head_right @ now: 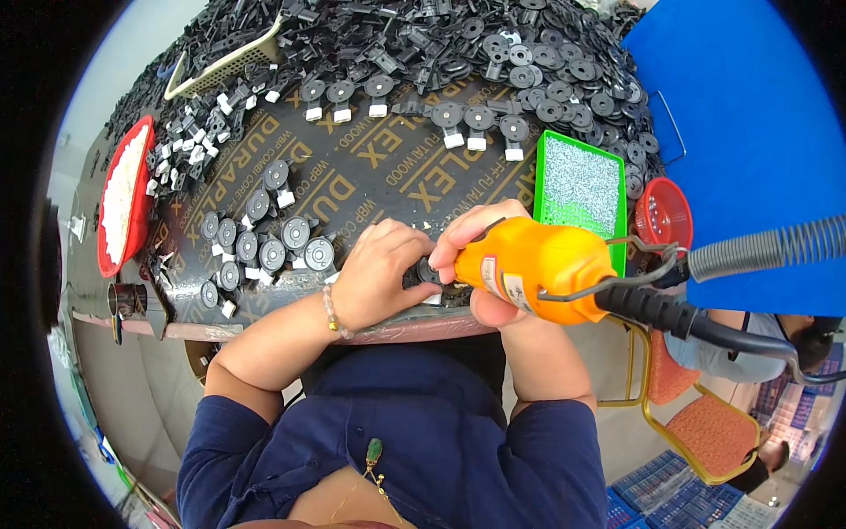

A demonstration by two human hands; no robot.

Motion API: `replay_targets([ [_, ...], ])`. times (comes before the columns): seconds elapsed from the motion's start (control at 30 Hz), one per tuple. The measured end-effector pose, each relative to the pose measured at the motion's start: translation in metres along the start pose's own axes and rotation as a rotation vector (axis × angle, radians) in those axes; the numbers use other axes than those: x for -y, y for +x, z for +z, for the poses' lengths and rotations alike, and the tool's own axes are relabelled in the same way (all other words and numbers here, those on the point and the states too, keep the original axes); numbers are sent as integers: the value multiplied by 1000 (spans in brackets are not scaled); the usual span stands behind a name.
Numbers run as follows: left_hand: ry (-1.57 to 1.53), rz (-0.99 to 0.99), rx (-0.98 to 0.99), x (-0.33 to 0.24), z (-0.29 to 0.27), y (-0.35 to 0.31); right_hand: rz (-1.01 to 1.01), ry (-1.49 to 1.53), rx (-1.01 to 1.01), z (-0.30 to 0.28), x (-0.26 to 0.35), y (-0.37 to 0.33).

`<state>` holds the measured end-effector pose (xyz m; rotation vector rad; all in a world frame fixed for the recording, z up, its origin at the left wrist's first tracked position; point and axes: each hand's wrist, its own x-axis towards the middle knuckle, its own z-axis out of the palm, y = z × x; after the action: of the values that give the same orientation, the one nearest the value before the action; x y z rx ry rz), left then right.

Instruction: Assembling small electronic speakers by connecting wires using a handheld electric tool at a factory workbench.

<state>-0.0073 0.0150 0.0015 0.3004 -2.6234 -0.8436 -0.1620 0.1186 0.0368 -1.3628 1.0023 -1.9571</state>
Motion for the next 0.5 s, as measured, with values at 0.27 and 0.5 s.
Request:
replay_targets([
  [0.27, -20, 18, -3, 1, 2, -1, 108, 68, 10, -7, 7, 3],
  [0.5, 9, 42, -61, -1, 1, -1, -152, 227, 92, -6, 20, 13],
])
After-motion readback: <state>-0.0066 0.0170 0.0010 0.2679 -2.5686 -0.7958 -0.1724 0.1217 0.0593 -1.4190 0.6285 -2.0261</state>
